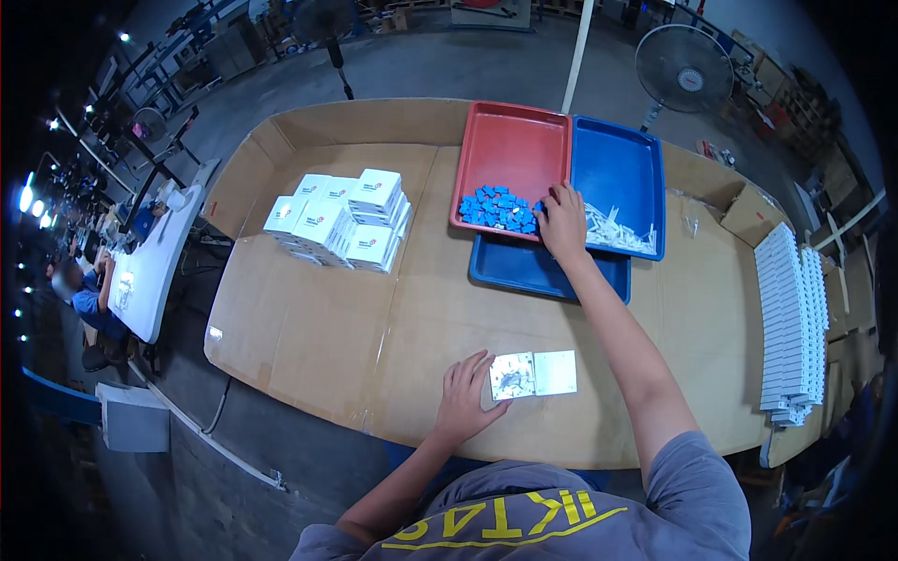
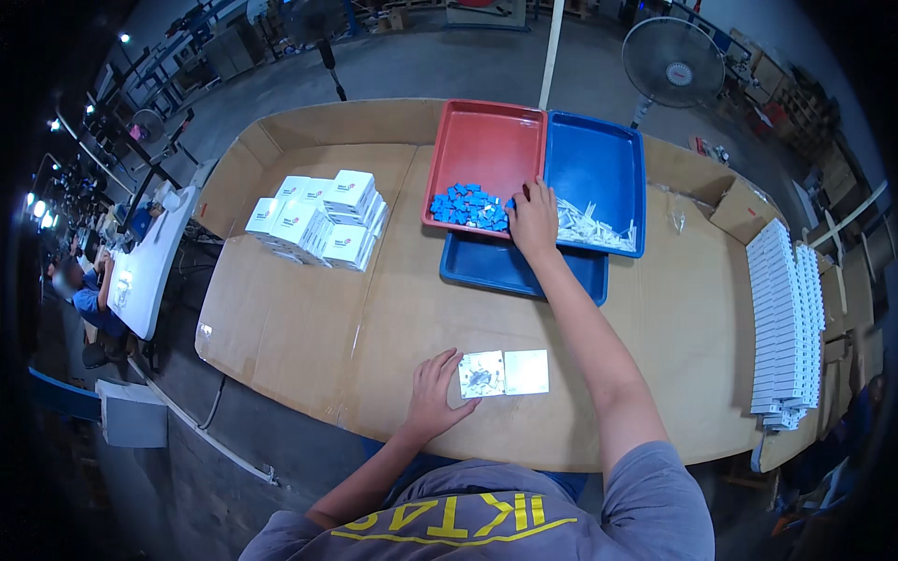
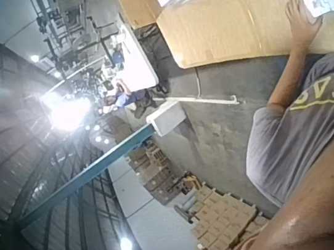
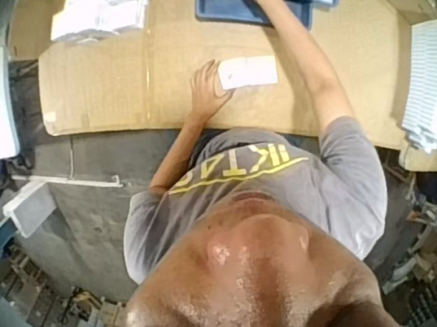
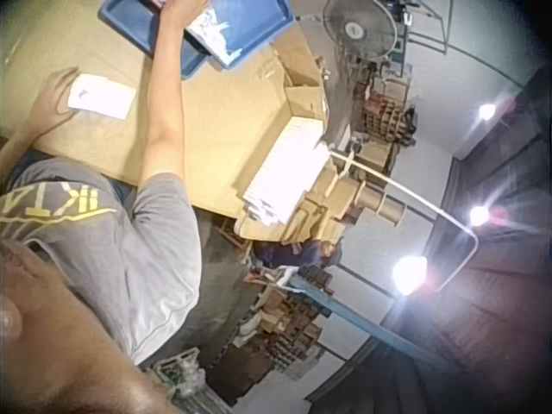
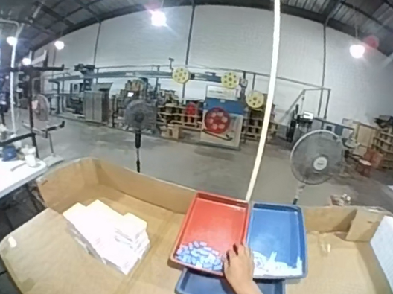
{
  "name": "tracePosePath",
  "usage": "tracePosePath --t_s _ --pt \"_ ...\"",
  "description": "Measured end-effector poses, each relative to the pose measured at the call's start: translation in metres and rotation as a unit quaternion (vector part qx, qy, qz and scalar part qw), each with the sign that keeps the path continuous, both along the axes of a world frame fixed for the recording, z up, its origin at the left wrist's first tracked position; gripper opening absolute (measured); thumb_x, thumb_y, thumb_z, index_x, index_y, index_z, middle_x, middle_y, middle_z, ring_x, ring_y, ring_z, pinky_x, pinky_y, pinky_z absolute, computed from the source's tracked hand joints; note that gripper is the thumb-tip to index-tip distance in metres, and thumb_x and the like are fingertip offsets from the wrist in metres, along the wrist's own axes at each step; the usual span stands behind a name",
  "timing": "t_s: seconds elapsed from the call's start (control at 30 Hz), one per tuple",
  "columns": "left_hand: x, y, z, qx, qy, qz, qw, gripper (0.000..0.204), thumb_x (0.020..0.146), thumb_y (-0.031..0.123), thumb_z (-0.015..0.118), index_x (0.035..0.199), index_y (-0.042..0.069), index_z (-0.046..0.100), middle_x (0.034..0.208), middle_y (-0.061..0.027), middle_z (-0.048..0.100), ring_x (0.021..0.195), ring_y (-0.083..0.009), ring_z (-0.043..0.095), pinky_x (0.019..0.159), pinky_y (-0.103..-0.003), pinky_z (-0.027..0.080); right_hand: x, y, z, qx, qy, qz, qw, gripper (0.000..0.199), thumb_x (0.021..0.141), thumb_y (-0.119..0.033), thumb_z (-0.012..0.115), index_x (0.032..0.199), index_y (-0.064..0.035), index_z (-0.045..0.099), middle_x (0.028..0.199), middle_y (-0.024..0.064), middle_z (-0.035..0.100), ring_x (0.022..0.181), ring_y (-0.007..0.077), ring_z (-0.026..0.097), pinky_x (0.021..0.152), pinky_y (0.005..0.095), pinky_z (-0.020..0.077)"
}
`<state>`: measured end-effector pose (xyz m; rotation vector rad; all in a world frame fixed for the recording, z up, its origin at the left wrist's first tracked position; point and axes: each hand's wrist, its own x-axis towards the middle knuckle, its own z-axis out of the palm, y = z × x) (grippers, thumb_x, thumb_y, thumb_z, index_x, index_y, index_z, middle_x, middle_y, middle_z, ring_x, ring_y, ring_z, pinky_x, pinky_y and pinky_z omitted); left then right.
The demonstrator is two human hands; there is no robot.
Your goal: The person picks up a small bag of screws and a white base, then empties the screws onto the base. They retrieve blue components from a tray, insert them into the base, snap a white cover over the assembly, and place the completed unit onto a stack.
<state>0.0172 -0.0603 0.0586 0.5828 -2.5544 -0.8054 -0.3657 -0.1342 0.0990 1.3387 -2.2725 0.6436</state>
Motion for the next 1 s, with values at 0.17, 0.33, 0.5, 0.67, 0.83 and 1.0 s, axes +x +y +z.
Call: tracePosePath --t_s 0.17,0.33,0.5,0.67,0.83,1.0 --pt "-0.002 0.001 -0.001 0.015 -0.005 -0.004 1.000 0.085 0.080 0.040 0.083 0.148 0.004 0.048 0.149 -0.0175 0.049 0.137 -0.0360 0.047 0.117 -0.055 0.032 0.008 0.022 0.017 -0.217 -0.088 0.099 0.967 0.019 0.082 -0.010 0.082 0.100 -0.0078 0.075 0.138 0.0163 0.062 0.130 0.0370 0.055 0.109 0.0490 0.0427" --pt "-0.001 0.005 0.001 0.011 -0.016 -0.012 1.000 0.083 0.080 0.040 0.082 0.147 0.003 0.049 0.148 -0.0163 0.051 0.138 -0.0351 0.047 0.118 -0.054 0.030 0.064 0.088 0.090 -0.320 0.066 0.143 0.934 0.025 0.073 -0.001 0.085 0.096 -0.0088 0.077 0.133 0.0150 0.065 0.119 0.0336 0.061 0.100 0.0432 0.0465" --pt "0.002 0.008 -0.006 -0.001 -0.007 0.003 1.000 0.085 0.078 0.039 0.083 0.147 0.003 0.049 0.147 -0.0156 0.055 0.139 -0.0342 0.047 0.118 -0.054 0.030 0.088 0.122 0.121 -0.333 0.102 0.195 0.917 0.030 0.074 0.004 0.084 0.101 -0.0061 0.076 0.125 0.0160 0.069 0.106 0.0319 0.067 0.089 0.0383 0.0537" --pt "-0.002 0.003 -0.004 0.022 -0.024 0.008 0.999 0.085 0.078 0.035 0.085 0.148 0.004 0.048 0.147 -0.0151 0.054 0.140 -0.0332 0.047 0.119 -0.053 0.031 0.114 0.128 0.064 -0.351 -0.504 0.192 0.766 0.024 0.101 0.001 0.066 0.125 0.0026 0.062 0.110 0.0124 0.070 0.092 0.0192 0.072 0.080 0.0301 0.0593" --pt "-0.011 -0.006 0.000 0.020 0.009 0.015 1.000 0.087 0.075 0.031 0.087 0.147 0.004 0.049 0.145 -0.0153 0.056 0.138 -0.0333 0.050 0.119 -0.048 0.032 0.156 0.160 -0.009 -0.321 -0.739 0.036 0.591 0.031 0.104 -0.003 0.061 0.133 0.0050 0.057 0.110 0.0121 0.067 0.093 0.0177 0.071 0.083 0.0307 0.0614" --pt "-0.005 -0.004 -0.006 0.030 -0.005 0.034 0.999 0.087 0.075 0.033 0.087 0.148 0.005 0.049 0.145 -0.0134 0.057 0.138 -0.0304 0.051 0.118 -0.048 0.033 0.190 0.185 -0.020 -0.226 -0.778 0.009 0.586 0.035 0.098 -0.002 0.069 0.132 0.0023 0.061 0.115 0.0096 0.067 0.099 0.0153 0.067 0.090 0.0302 0.0590"
